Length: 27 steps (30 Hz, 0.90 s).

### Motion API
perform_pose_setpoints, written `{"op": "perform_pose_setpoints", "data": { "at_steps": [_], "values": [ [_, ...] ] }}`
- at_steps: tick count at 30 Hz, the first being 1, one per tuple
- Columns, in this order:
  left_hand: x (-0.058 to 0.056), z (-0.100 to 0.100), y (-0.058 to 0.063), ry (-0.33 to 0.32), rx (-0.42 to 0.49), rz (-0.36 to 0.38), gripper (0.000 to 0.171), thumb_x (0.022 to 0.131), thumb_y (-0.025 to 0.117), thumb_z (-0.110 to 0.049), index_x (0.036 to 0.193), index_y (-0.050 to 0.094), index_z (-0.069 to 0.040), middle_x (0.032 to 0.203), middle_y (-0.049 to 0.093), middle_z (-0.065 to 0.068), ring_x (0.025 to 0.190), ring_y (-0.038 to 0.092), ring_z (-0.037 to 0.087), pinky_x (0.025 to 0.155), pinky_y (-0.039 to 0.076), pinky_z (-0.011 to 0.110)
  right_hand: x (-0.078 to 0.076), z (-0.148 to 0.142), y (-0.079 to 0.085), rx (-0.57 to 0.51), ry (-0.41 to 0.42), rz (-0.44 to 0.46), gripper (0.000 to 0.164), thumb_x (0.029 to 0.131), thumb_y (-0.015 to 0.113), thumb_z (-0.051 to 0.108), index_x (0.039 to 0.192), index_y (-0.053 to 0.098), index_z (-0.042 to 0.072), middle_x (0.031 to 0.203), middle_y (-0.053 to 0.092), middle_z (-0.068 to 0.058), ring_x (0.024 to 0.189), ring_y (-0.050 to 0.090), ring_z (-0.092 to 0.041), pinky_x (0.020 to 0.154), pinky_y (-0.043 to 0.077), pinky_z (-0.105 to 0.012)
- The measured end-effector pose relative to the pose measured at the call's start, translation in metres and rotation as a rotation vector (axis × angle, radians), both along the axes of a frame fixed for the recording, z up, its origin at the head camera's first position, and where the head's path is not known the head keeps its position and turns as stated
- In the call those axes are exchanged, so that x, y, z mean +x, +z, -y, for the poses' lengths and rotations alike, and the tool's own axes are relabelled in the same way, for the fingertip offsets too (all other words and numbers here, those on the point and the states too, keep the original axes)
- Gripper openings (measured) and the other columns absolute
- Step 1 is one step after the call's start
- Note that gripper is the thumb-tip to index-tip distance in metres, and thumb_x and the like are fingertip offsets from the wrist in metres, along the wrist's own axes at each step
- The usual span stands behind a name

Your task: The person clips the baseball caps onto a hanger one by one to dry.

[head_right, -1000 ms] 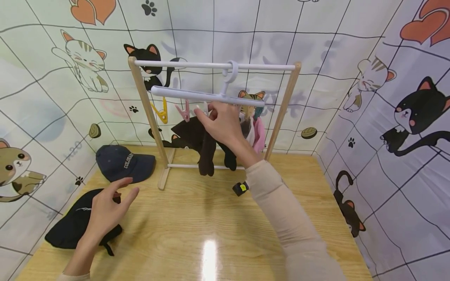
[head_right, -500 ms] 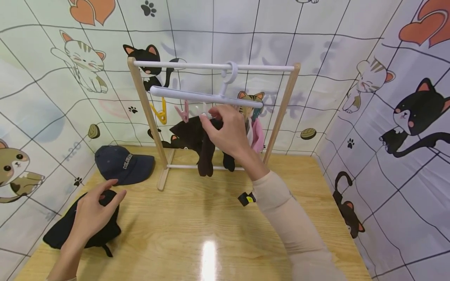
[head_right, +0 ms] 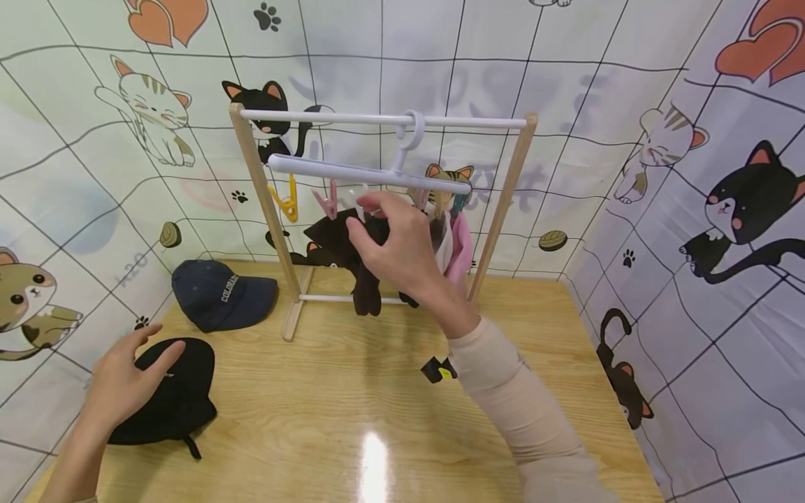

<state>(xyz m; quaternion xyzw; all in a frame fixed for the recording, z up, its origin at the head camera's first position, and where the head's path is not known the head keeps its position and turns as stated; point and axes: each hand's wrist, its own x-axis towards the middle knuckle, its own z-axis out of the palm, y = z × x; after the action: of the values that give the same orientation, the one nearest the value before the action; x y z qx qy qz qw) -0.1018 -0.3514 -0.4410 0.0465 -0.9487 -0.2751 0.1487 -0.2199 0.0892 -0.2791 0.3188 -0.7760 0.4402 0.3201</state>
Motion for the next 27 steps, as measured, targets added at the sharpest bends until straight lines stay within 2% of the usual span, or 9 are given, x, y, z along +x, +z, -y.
{"op": "perform_pose_setpoints", "data": {
  "at_steps": [9, 15, 19, 23, 27],
  "values": [
    [0.004, 0.031, -0.016, 0.049, -0.034, 0.136, 0.086, 0.102, 0.058, -0.054, 0.156, 0.033, 0.008, 0.151, 0.039, 0.044, 0.134, 0.038, 0.065, 0.1, 0.033, 0.079, 0.008, 0.011, 0.003, -0.051, 0.131, 0.129, 0.037, 0.096, 0.07, 0.021, 0.129, 0.066, 0.005, 0.13, 0.071, -0.008, 0.118, 0.072, -0.026, 0.107, 0.054, -0.03],
    [0.001, 0.044, -0.022, 0.049, -0.049, 0.217, 0.089, 0.102, 0.053, -0.057, 0.156, 0.03, 0.011, 0.147, 0.04, 0.046, 0.131, 0.039, 0.066, 0.097, 0.033, 0.079, 0.01, 0.018, 0.003, -0.044, 0.143, 0.18, 0.045, 0.096, 0.07, 0.021, 0.137, 0.061, 0.004, 0.138, 0.068, -0.01, 0.125, 0.068, -0.019, 0.11, 0.052, -0.027],
    [-0.003, 0.05, -0.026, 0.058, -0.053, 0.274, 0.091, 0.103, 0.049, -0.059, 0.155, 0.03, 0.012, 0.148, 0.038, 0.047, 0.131, 0.037, 0.067, 0.098, 0.032, 0.08, 0.008, 0.021, 0.005, -0.038, 0.15, 0.225, 0.051, 0.096, 0.069, 0.023, 0.141, 0.057, 0.002, 0.142, 0.066, -0.013, 0.129, 0.067, -0.023, 0.111, 0.051, -0.029],
    [-0.006, 0.056, -0.026, 0.081, -0.05, 0.358, 0.093, 0.104, 0.042, -0.063, 0.155, 0.028, 0.014, 0.151, 0.035, 0.047, 0.132, 0.035, 0.069, 0.099, 0.032, 0.08, 0.007, 0.024, 0.008, -0.038, 0.162, 0.273, 0.058, 0.097, 0.069, 0.023, 0.147, 0.052, 0.0, 0.146, 0.063, -0.015, 0.133, 0.064, -0.027, 0.112, 0.05, -0.027],
    [-0.008, 0.059, -0.022, 0.121, -0.037, 0.456, 0.097, 0.104, 0.034, -0.067, 0.155, 0.027, 0.015, 0.154, 0.033, 0.045, 0.133, 0.034, 0.069, 0.099, 0.033, 0.079, 0.005, 0.026, 0.009, -0.03, 0.158, 0.304, 0.061, 0.097, 0.07, 0.024, 0.149, 0.05, 0.002, 0.148, 0.062, -0.014, 0.134, 0.064, -0.024, 0.111, 0.051, -0.027]
  ]
}}
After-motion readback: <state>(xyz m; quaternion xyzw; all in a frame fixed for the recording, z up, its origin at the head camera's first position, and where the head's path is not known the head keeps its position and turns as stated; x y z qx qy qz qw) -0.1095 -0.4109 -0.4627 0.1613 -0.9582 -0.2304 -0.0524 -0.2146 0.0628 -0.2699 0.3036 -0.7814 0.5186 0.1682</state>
